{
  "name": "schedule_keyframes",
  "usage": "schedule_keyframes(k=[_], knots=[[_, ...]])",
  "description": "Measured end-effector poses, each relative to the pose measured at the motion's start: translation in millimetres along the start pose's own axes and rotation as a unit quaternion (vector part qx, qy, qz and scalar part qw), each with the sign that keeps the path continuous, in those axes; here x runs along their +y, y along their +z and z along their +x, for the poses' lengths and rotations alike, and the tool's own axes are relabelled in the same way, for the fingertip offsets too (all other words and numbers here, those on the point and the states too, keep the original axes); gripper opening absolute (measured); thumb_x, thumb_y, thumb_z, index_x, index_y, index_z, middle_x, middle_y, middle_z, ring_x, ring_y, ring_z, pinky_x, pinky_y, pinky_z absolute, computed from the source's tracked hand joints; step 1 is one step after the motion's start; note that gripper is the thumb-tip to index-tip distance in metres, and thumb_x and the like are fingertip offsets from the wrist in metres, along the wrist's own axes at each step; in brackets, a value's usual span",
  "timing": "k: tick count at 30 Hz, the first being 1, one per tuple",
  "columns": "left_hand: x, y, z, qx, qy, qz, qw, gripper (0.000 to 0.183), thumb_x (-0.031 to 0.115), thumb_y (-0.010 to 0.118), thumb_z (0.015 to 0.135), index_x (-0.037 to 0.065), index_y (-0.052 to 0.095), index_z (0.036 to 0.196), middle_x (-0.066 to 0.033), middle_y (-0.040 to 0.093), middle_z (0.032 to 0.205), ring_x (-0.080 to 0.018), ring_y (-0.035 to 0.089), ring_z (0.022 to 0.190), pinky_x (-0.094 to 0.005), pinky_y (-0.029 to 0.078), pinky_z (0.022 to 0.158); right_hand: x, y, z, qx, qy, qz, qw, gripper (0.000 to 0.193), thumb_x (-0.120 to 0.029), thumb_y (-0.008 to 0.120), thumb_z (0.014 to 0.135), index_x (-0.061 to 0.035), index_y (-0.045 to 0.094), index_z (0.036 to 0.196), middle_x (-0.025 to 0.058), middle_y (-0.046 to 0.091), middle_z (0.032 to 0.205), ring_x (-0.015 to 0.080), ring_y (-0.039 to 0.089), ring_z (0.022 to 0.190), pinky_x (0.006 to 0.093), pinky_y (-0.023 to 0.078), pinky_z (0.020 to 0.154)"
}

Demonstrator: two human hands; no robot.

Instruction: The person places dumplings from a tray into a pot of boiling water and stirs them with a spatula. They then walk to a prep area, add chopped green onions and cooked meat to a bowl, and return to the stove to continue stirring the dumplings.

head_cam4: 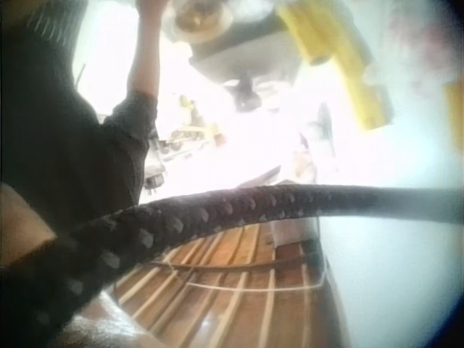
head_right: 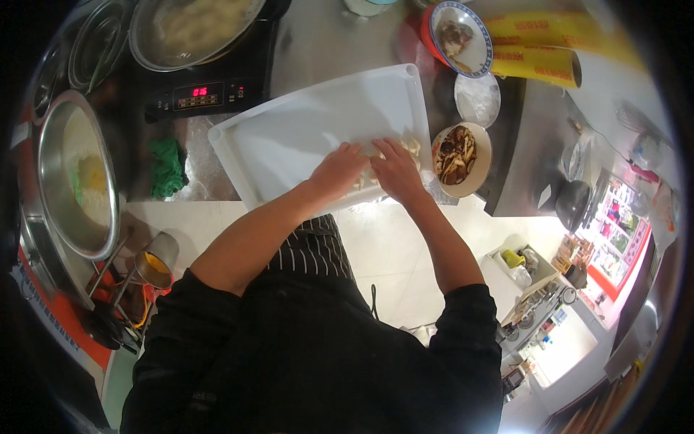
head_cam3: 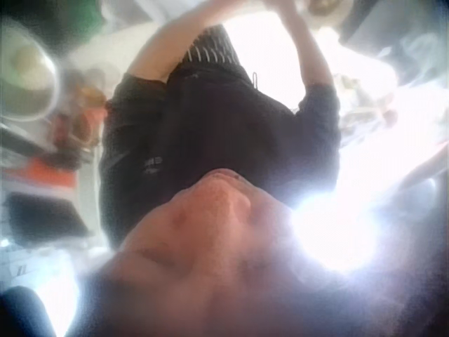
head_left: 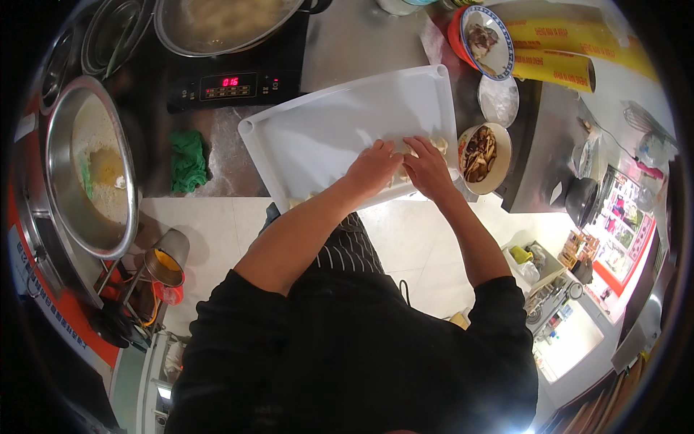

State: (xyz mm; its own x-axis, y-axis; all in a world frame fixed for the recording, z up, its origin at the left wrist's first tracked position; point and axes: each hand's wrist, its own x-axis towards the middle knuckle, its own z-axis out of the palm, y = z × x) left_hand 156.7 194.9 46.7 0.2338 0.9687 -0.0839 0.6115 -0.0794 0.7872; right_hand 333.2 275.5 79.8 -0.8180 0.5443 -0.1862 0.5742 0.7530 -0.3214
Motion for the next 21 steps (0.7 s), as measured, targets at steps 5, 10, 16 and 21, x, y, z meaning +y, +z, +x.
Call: schedule_keyframes(k=[5,10,16,21], knots=[[-4.5,8.0,-4.4,0.027,-0.024,-0.055,0.998,0.028,0.002,0.066,0.078,0.006,0.065,0.106,-0.0139,0.056,0.112,-0.0334,0.054,0.108,-0.0423,0.050,0.090,5.9,6.9,3.4,0.006,0.010,-0.010,1.000,0.009,-0.006,0.066,0.080,-0.0051,0.067,0.089,0.0112,0.061,0.120,0.0319,0.055,0.118,0.0441,0.047,0.096],[-8.8,8.7,-7.1,0.055,-0.084,-0.125,0.987,0.025,-0.001,0.064,0.079,0.006,0.066,0.103,-0.0155,0.056,0.111,-0.0348,0.054,0.106,-0.0427,0.049,0.088,6.8,5.2,12.5,0.062,0.059,0.122,0.989,0.013,-0.003,0.066,0.081,-0.0022,0.067,0.094,0.0103,0.062,0.117,0.0277,0.060,0.108,0.0387,0.052,0.087],[-21.3,-12.7,-10.0,0.094,-0.204,-0.343,0.912,0.025,0.004,0.066,0.080,0.002,0.064,0.105,-0.0117,0.060,0.100,-0.0260,0.060,0.096,-0.0364,0.050,0.081,3.3,4.6,44.3,0.019,0.238,0.429,0.871,0.020,-0.007,0.064,0.090,0.0005,0.065,0.108,0.0074,0.063,0.108,0.0180,0.064,0.093,0.0300,0.054,0.079],[-24.9,-67.5,-31.3,0.055,-0.311,-0.699,0.641,0.034,0.016,0.072,0.085,0.003,0.059,0.114,-0.0060,0.060,0.104,-0.0137,0.060,0.093,-0.0288,0.051,0.079,-9.7,-2.9,84.5,-0.050,0.272,0.761,0.587,0.019,-0.010,0.058,0.094,-0.0018,0.061,0.111,0.0091,0.062,0.109,0.0209,0.062,0.097,0.0345,0.052,0.085]])
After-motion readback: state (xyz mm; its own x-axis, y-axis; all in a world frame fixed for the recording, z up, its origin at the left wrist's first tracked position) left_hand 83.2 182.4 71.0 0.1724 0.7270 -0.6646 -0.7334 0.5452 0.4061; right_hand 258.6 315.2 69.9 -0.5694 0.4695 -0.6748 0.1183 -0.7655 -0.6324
